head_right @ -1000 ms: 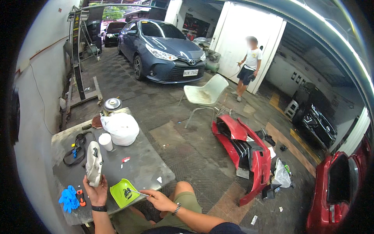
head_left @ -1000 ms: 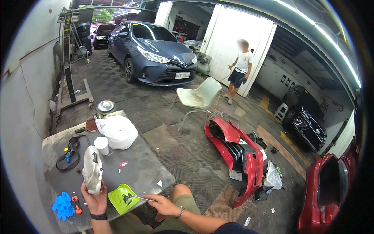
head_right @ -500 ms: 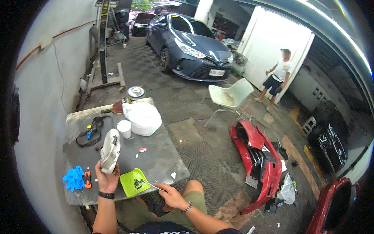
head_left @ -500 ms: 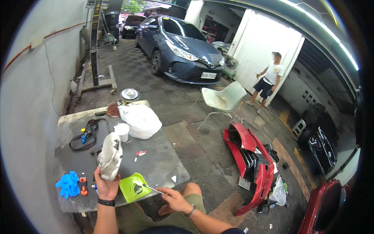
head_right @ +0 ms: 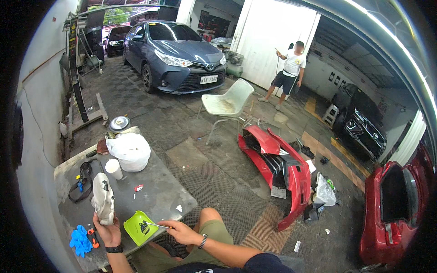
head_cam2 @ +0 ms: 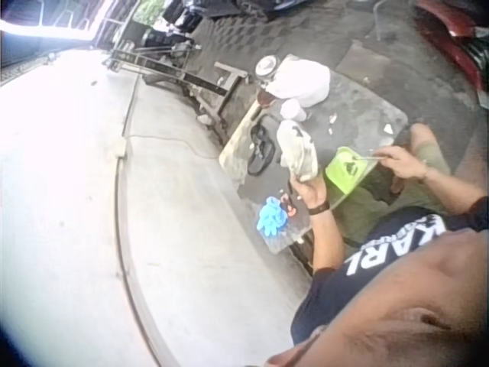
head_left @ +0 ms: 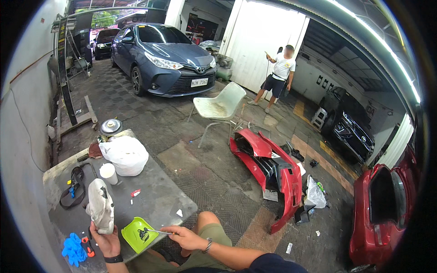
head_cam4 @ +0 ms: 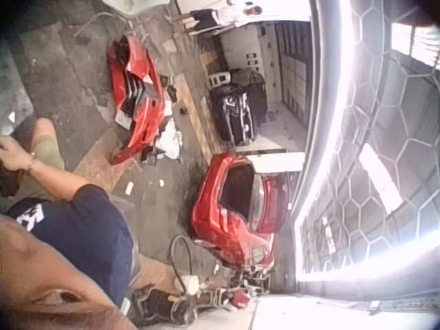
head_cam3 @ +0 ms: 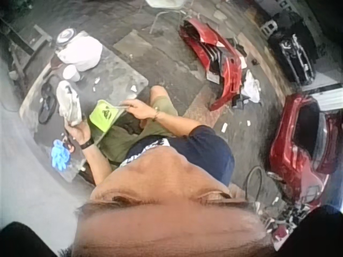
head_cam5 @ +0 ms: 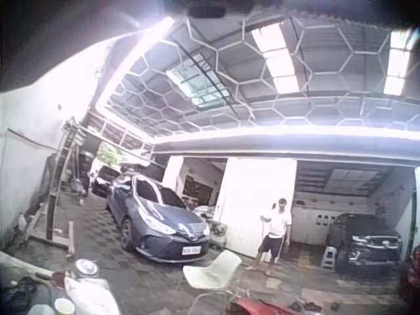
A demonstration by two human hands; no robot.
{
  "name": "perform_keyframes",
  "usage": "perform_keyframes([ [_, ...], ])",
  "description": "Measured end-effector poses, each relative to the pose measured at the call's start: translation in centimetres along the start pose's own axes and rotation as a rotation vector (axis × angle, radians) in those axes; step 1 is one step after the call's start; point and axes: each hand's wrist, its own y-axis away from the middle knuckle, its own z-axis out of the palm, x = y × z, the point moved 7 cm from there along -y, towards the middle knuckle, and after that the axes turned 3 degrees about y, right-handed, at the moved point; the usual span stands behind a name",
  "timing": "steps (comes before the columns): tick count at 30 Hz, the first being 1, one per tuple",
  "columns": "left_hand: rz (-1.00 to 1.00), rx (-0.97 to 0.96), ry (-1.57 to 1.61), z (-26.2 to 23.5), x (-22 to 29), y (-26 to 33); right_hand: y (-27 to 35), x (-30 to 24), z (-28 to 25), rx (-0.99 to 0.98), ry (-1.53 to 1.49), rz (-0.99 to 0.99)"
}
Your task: The person applies a dark substance to a white plastic part using a small metal tool. They spread the substance over a specific area, rotate the part to access different sides, and continue applying the material throughout the clip.
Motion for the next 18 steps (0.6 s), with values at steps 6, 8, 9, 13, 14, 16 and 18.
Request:
perform_keyframes([
  [6,0.004,-0.004,-0.013,0.2,0.0,0.2,0.2,0.8,0.2,-0.009,0.003,-0.014],
  [8,0.005,-0.027,-0.012,-0.1,-0.2,-0.1,0.3,1.2,0.0,-0.015,-0.010,0.013],
  [9,-0.004,-0.069,-0.016,-0.3,-0.2,-0.3,0.4,1.6,0.0,-0.021,-0.025,0.044],
  [13,0.039,-0.165,-0.007,0.4,0.6,0.0,0.1,1.7,0.5,0.000,0.017,-0.032],
  [14,0.074,-0.164,0.001,1.0,1.2,0.4,0.0,1.9,0.3,0.011,0.047,0.017],
  [16,0.124,-0.244,-0.023,2.1,2.4,0.9,0.2,1.0,0.3,0.020,0.057,0.046],
  [18,0.068,-0.188,-0.029,1.7,1.3,0.7,1.1,1.8,-0.5,0.091,0.046,0.062],
])
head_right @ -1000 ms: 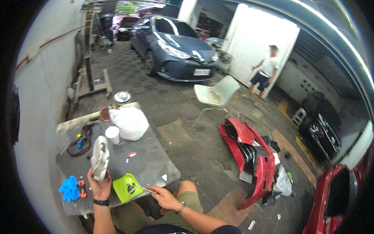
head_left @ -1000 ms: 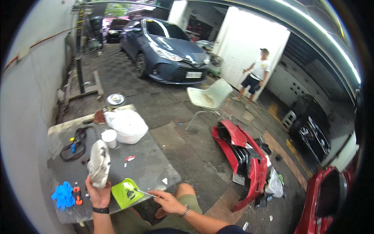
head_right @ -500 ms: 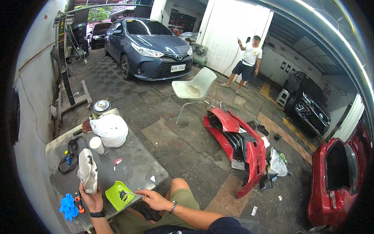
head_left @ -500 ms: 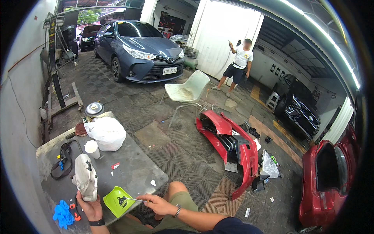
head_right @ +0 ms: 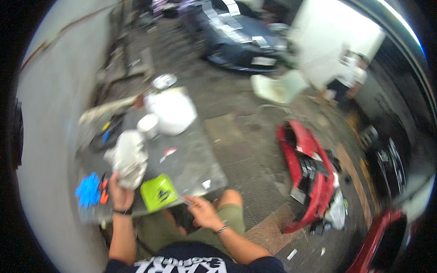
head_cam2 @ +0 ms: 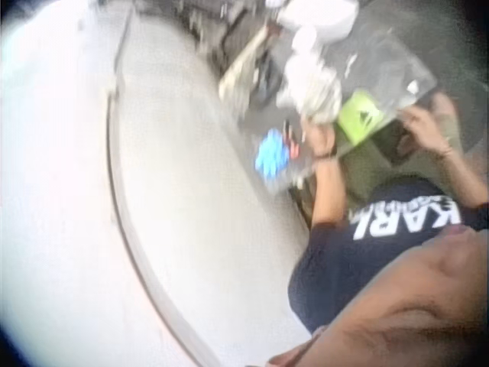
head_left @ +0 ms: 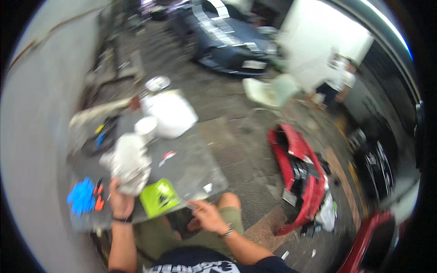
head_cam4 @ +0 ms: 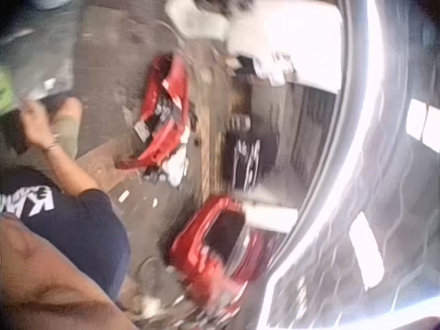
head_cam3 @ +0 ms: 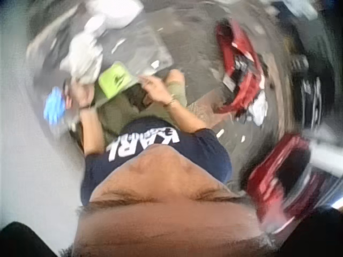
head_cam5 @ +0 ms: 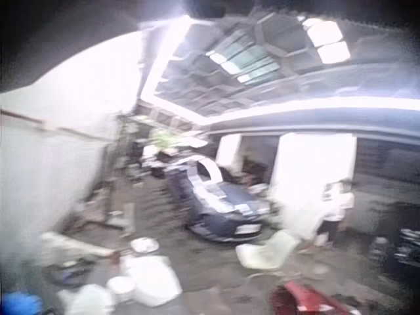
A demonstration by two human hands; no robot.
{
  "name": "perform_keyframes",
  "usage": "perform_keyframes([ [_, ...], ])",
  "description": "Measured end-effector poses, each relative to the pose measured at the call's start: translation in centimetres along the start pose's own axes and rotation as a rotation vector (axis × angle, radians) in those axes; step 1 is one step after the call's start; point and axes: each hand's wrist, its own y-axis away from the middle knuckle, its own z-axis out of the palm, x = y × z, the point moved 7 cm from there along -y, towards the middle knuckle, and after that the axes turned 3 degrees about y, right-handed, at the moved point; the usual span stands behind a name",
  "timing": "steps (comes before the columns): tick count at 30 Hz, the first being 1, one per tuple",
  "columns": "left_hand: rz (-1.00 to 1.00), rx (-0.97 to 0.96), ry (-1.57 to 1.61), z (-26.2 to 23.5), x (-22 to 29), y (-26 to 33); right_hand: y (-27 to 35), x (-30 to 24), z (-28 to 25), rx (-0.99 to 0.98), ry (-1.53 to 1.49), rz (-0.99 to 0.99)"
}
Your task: The person applies a dark substance to a white plastic part using a small metal tool. They spread the substance over a specific area, rotate the part to access different sides, and continue applying the material throughout the clip.
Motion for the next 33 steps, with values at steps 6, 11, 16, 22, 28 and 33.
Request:
perform_keyframes([
  [6,0.132,0.122,-0.084,-1.3,0.1,1.4,0.2,-4.6,-2.0,0.059,0.002,-0.133],
  [11,0.098,0.140,-0.102,-1.5,-0.1,2.7,0.0,-7.0,-3.2,0.103,0.083,-0.187],
  [16,0.071,0.098,-0.140,-0.7,-0.2,2.9,-0.4,-7.3,-4.4,0.153,0.187,-0.207],
  [22,0.041,0.076,-0.098,-0.6,-0.2,3.0,-0.8,-8.2,-3.2,0.142,0.057,-0.180],
  [28,-0.093,-0.012,0.063,1.2,-0.7,2.3,-1.3,-12.2,-4.1,0.106,-0.013,-0.254],
  [33,-0.265,-0.091,0.138,5.1,-1.1,2.8,-1.5,-17.0,-6.1,0.105,-0.071,-0.374],
])
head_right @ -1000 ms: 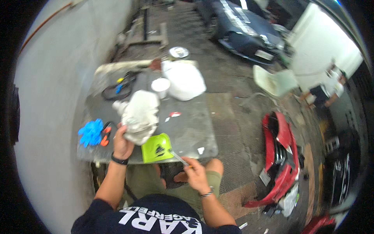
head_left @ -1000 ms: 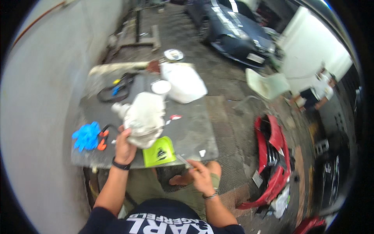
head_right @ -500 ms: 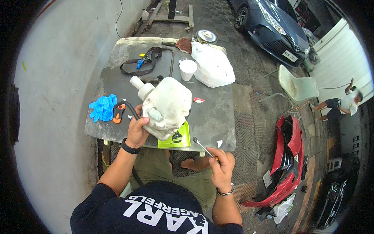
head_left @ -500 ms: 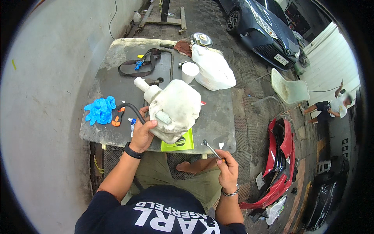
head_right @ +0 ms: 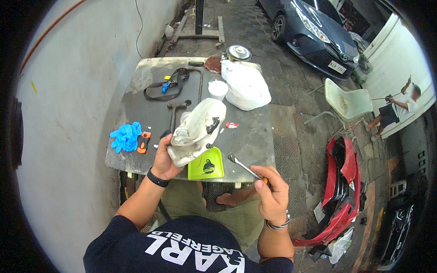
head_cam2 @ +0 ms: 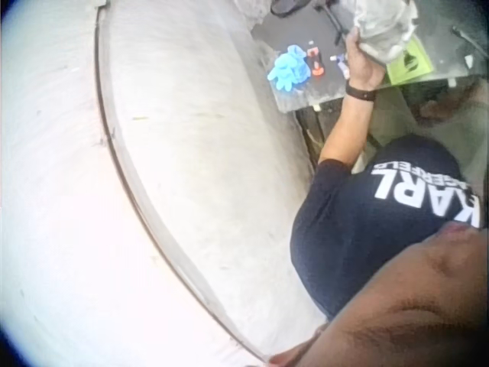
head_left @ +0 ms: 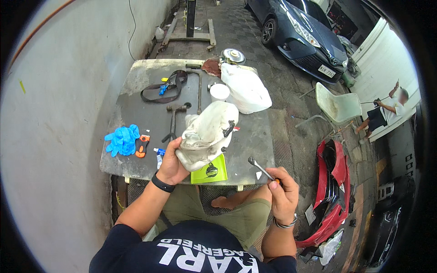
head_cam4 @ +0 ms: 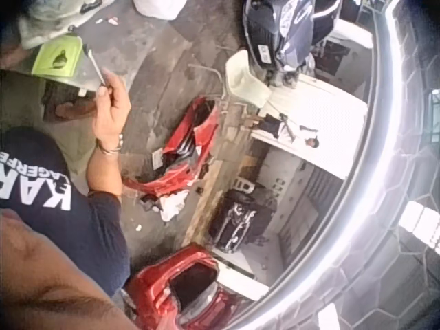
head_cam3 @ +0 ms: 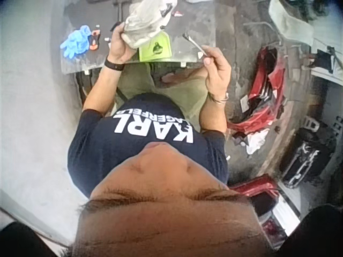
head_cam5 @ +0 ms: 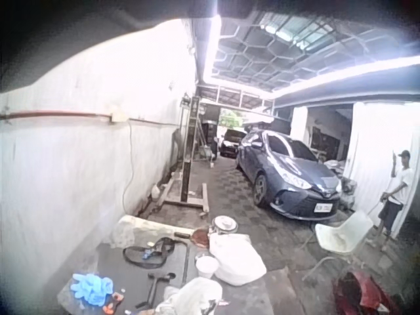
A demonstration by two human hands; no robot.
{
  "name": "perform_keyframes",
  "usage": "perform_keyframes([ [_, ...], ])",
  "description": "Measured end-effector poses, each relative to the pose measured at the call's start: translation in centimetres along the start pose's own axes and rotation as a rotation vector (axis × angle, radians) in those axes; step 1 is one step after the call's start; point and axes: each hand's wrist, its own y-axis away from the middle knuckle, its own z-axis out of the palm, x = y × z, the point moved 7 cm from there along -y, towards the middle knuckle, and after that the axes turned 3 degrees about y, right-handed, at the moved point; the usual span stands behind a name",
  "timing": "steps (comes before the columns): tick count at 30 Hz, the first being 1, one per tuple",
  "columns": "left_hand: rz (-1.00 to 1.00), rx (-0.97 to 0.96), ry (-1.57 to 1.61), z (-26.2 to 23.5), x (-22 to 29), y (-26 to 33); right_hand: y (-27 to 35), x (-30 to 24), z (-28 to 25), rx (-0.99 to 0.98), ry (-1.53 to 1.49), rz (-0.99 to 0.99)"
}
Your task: The person applies a dark substance to a white plastic part using a small metal tool. They spread the substance over a specific area, rotate the part to access different sides, and continue applying the material throughout the clip.
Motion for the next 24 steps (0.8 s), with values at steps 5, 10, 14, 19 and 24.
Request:
perform_keyframes([
  [5,-0.129,0.192,0.118,3.4,-1.6,0.7,-1.9,-3.5,-1.8,-0.029,0.058,-0.080],
  [10,-0.273,0.022,0.231,4.5,-4.1,0.7,-2.6,-6.5,-3.5,-0.045,0.124,-0.150],
  [14,-0.294,-0.017,0.204,6.0,-5.8,0.7,-2.3,-8.0,-4.9,-0.039,0.185,-0.194],
  [19,-0.281,0.066,0.132,8.6,-7.3,0.9,-1.3,-9.0,-7.0,-0.030,0.364,-0.246],
  [24,-0.358,0.006,0.151,10.7,-9.7,0.8,-0.2,-11.5,-8.7,0.006,0.633,-0.399],
])
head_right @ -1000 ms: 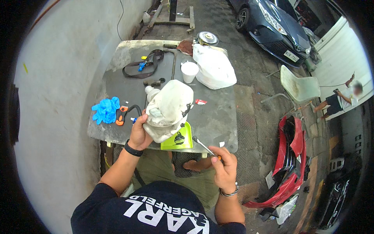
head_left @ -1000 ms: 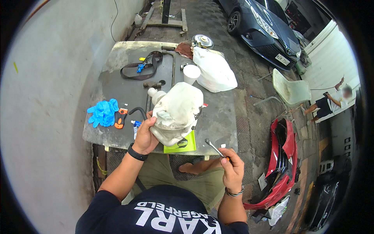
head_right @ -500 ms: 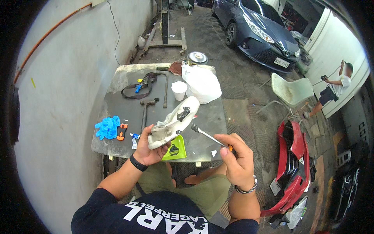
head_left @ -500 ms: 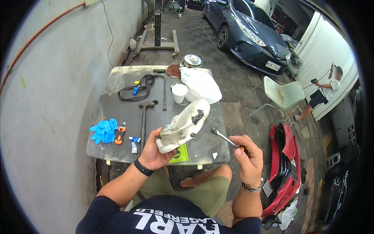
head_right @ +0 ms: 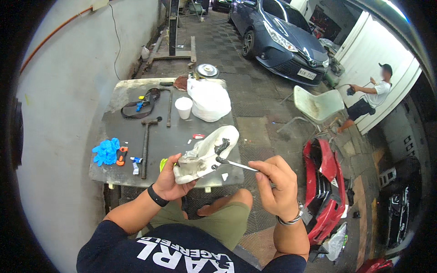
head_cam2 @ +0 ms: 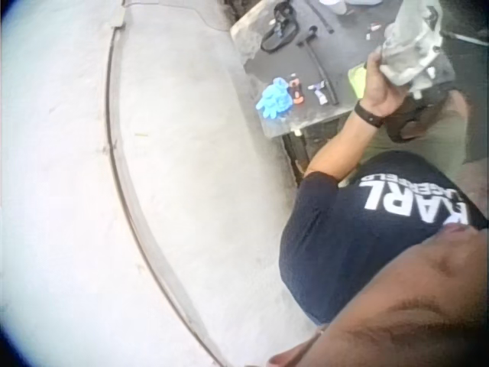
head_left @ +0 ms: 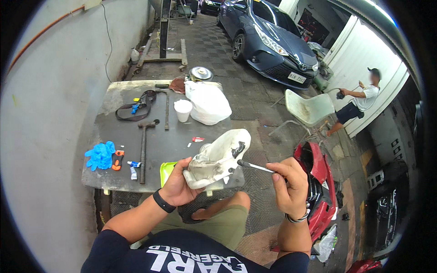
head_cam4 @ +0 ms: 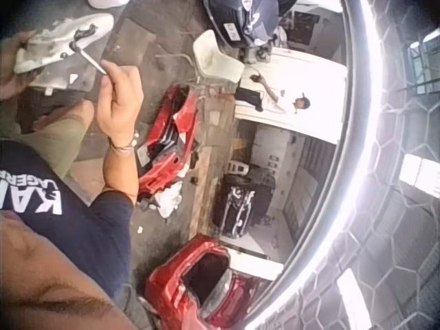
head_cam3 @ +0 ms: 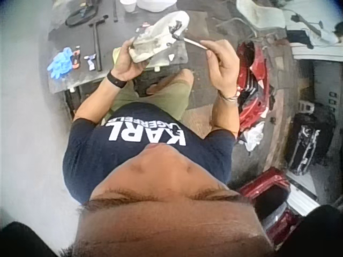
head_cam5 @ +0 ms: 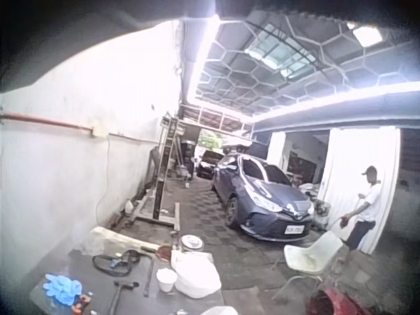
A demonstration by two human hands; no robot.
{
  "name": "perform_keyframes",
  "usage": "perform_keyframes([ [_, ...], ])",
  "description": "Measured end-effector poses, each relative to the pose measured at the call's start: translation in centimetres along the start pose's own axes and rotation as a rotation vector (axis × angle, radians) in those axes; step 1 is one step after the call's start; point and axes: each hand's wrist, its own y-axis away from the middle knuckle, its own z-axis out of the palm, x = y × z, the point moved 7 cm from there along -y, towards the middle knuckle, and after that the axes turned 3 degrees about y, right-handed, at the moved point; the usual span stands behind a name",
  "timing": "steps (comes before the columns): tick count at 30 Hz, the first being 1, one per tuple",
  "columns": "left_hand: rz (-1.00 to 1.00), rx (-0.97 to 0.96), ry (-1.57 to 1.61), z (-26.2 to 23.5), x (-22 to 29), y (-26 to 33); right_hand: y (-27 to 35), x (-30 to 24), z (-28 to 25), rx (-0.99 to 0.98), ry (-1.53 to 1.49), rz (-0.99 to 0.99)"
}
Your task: The person applies a dark substance to a white plastic part using a small metal tool. They spread the substance over a specific area, rotate the part to access different sides, and continue applying the material throughout the clip.
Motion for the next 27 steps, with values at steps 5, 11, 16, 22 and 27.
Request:
perform_keyframes([
  [5,-0.179,-0.151,0.206,-0.3,-4.3,-2.0,-0.2,-1.6,-2.8,-0.026,0.247,-0.142],
  [11,-0.317,-0.218,0.368,-0.1,-7.7,-2.8,-1.0,-3.3,-3.8,-0.119,0.441,-0.267],
  [16,-0.370,-0.220,0.399,-0.1,-9.2,-3.1,-0.7,-3.6,-3.8,-0.188,0.553,-0.305],
  [22,-0.419,-0.182,0.414,-0.7,-10.0,-2.7,-1.0,-4.1,-3.7,-0.246,0.608,-0.328],
  [27,-0.439,-0.210,0.427,-0.6,-10.2,-2.4,-1.6,-4.7,-3.3,-0.299,0.664,-0.399],
])
